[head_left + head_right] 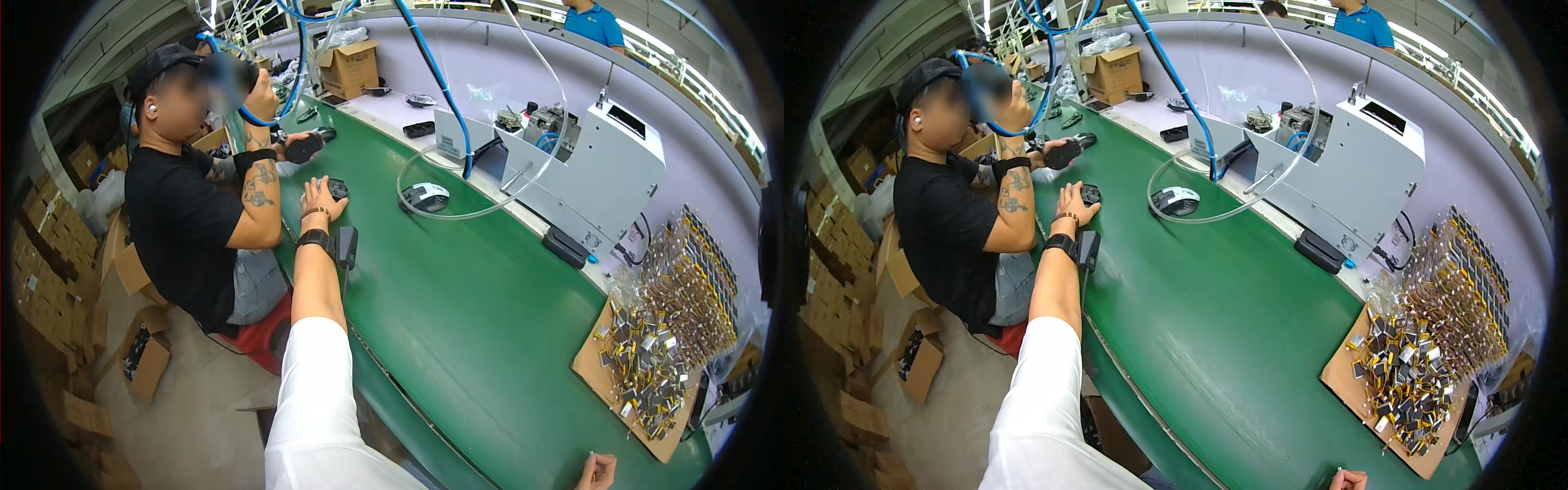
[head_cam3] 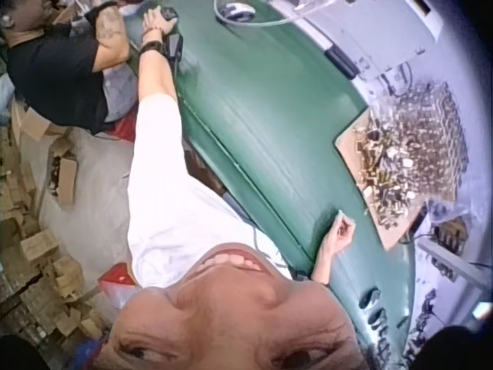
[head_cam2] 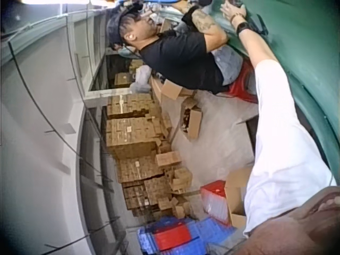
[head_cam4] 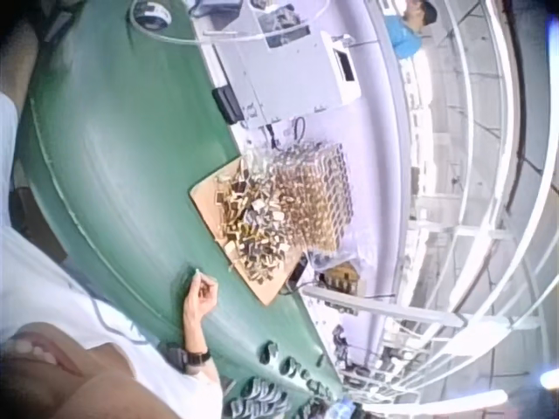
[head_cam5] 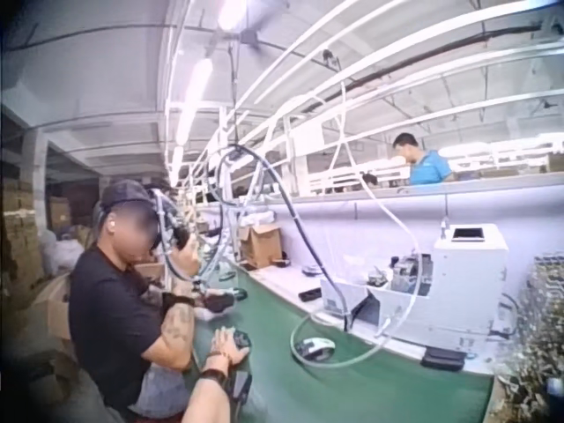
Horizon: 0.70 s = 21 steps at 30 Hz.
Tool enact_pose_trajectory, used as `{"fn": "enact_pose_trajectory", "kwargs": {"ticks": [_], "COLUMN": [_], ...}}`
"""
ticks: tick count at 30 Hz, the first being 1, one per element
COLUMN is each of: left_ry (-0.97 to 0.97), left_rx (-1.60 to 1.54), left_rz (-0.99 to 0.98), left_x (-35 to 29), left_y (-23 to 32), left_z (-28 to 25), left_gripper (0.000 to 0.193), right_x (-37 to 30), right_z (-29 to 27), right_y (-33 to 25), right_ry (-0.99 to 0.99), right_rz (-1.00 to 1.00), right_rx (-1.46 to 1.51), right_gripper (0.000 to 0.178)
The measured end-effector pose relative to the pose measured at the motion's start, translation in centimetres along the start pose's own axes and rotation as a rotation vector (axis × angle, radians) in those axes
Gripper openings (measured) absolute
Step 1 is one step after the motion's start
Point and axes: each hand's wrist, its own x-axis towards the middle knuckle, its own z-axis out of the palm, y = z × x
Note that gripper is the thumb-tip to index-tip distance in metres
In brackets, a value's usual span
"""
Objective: Installing small battery or component modules into the bottom of computer mouse shells at an assembly line station.
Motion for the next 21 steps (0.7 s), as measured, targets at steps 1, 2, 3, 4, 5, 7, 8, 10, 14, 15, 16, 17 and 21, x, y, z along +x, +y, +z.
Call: {"fn": "enact_pose_trajectory", "kwargs": {"ticks": [1,2,3,4,5,7,8,10,14,15,16,17,21], "left_ry": [-0.006,-0.051,-0.09,-0.021,-0.02,-0.191,-0.221,-0.167,-0.134,-0.121,-0.154,-0.188,-0.612], "left_rx": [-0.005,0.02,0.048,0.055,0.052,0.153,0.122,-0.027,-0.137,-0.127,-0.228,-0.331,-0.734], "left_rz": [0.001,0.027,0.041,0.051,0.039,0.073,0.09,0.203,0.495,0.55,0.6,0.651,0.757], "left_x": [-0.5,-1.1,-1.5,-2.0,-2.5,-3.8,-4.8,-7.6,-15.9,-18.4,-20.5,-22.7,-32.1], "left_y": [1.1,2.9,3.7,3.8,3.9,4.7,4.7,4.7,8.0,8.9,9.6,10.5,17.5], "left_z": [-0.5,-1.9,-3.1,-3.5,-3.9,-4.9,-4.6,-3.4,-5.7,-6.5,-6.7,-6.7,-7.6], "left_gripper": [0.101,0.102,0.102,0.107,0.107,0.111,0.111,0.107,0.087,0.08,0.08,0.079,0.084], "right_x": [-0.2,-0.5,-0.5,-0.4,-0.4,-0.3,-0.2,-0.2,-0.1,0.0,0.2,0.4,1.2], "right_z": [-0.3,-0.4,-0.4,-0.4,-0.3,-0.4,-0.4,-0.5,-1.1,-1.5,-1.7,-1.7,-1.2], "right_y": [0.1,0.2,0.3,0.2,0.2,0.2,0.3,0.3,0.1,0.3,0.6,0.6,-1.5], "right_ry": [0.003,0.026,0.037,0.028,0.032,0.031,0.024,0.012,-0.006,-0.02,-0.04,-0.046,-0.216], "right_rz": [-0.001,0.004,0.003,-0.005,-0.021,-0.043,-0.051,-0.061,-0.011,0.002,-0.016,-0.016,-0.004], "right_rx": [-0.007,-0.026,-0.039,-0.041,-0.036,-0.032,-0.031,-0.029,-0.03,-0.027,-0.025,-0.02,0.294], "right_gripper": [0.007,0.006,0.006,0.006,0.005,0.005,0.005,0.005,0.006,0.007,0.008,0.008,0.012]}}
